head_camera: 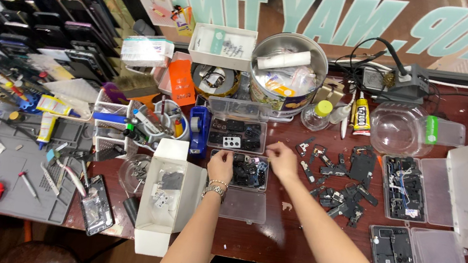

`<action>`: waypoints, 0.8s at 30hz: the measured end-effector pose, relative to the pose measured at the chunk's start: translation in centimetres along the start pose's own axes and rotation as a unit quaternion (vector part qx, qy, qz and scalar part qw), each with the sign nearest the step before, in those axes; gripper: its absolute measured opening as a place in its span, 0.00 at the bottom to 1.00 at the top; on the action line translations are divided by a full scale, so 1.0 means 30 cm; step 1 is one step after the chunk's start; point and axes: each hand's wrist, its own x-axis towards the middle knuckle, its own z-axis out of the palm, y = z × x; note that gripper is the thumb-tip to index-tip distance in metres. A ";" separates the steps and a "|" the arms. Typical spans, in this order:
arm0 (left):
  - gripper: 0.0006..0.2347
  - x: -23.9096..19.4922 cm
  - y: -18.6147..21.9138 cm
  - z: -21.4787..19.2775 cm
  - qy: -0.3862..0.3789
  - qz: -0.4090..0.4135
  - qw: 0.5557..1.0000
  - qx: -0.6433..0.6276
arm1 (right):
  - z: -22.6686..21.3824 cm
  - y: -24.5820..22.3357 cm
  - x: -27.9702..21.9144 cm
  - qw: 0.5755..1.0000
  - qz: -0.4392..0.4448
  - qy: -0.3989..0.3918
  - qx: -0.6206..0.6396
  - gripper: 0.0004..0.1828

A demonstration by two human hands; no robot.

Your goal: The person sorts small electronic components and phone parts on a cluttered workbench, placing them into clear plastic storage boxes. They handle various items including circuit boards, connectors, and screws, organizing them into separate compartments.

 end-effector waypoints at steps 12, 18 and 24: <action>0.10 -0.028 0.045 0.174 -0.106 0.015 0.994 -0.018 | -0.107 -0.054 -0.136 0.983 0.001 -0.040 -0.177 0.21; 0.10 -0.062 0.076 0.155 -0.135 -0.038 0.989 -0.043 | -0.121 0.060 -0.116 0.994 0.100 -0.040 -0.018 0.15; 0.10 -0.123 0.154 0.247 -0.155 -0.002 0.987 -0.030 | -0.197 0.160 -0.118 0.986 0.136 -0.003 0.092 0.09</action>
